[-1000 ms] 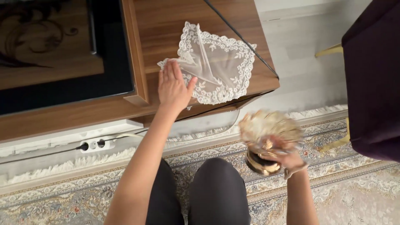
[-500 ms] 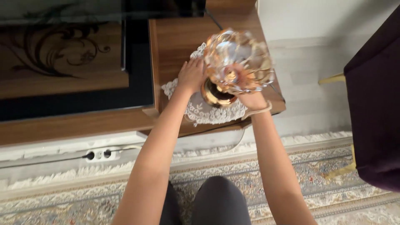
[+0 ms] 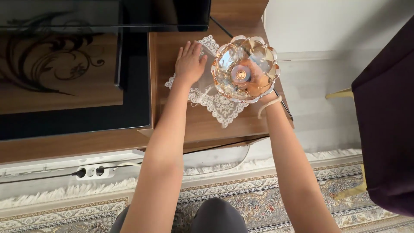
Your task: Vacuuming the floors and carpets in a home hallway and bathroom.
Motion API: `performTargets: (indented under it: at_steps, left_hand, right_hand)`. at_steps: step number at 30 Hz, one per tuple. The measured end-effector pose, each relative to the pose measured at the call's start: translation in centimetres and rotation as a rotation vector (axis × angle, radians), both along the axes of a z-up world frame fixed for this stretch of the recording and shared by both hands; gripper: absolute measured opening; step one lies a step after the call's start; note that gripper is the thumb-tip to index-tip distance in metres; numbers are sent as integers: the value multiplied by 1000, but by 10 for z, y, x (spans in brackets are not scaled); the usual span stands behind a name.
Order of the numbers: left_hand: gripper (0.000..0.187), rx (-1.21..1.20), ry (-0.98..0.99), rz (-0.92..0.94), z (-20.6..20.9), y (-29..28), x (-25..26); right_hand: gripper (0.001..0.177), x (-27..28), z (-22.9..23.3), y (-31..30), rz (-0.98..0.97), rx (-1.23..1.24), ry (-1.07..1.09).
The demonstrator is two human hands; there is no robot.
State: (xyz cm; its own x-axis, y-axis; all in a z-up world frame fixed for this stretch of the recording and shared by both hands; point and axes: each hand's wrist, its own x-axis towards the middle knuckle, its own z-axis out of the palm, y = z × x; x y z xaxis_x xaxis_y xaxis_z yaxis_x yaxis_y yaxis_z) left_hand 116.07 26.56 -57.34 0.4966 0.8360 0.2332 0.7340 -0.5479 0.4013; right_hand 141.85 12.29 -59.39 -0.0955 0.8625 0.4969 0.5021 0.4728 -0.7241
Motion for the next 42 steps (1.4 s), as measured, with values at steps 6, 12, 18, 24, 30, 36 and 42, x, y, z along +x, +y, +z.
performTargets:
  at_steps: [6, 12, 18, 24, 30, 36, 42]
  left_hand:
    - [72, -531, -1255, -152, -4, -111, -42]
    - [101, -544, -1316, -231, 17, -207, -54]
    - [66, -454, -779, 26, 41, -177, -57]
    - [57, -520, -1096, -205, 5, -85, -16]
    - [33, -411, -1043, -265, -10, -57, -5]
    - [121, 7, -29, 107, -21, -110, -44]
    - [151, -450, 288, 144, 83, -168, -85]
  right_hand:
    - [49, -44, 33, -37, 169, -119, 259]
    - [49, -126, 55, -73, 177, -358, 291]
    - [31, -116, -28, -27, 199, -544, 690]
    - [38, -127, 44, 5, 78, -412, 645]
    - [41, -96, 14, 38, -72, -190, 145]
    - [40, -98, 38, 27, 67, -189, 417]
    - [32, -102, 50, 13, 13, -102, 142]
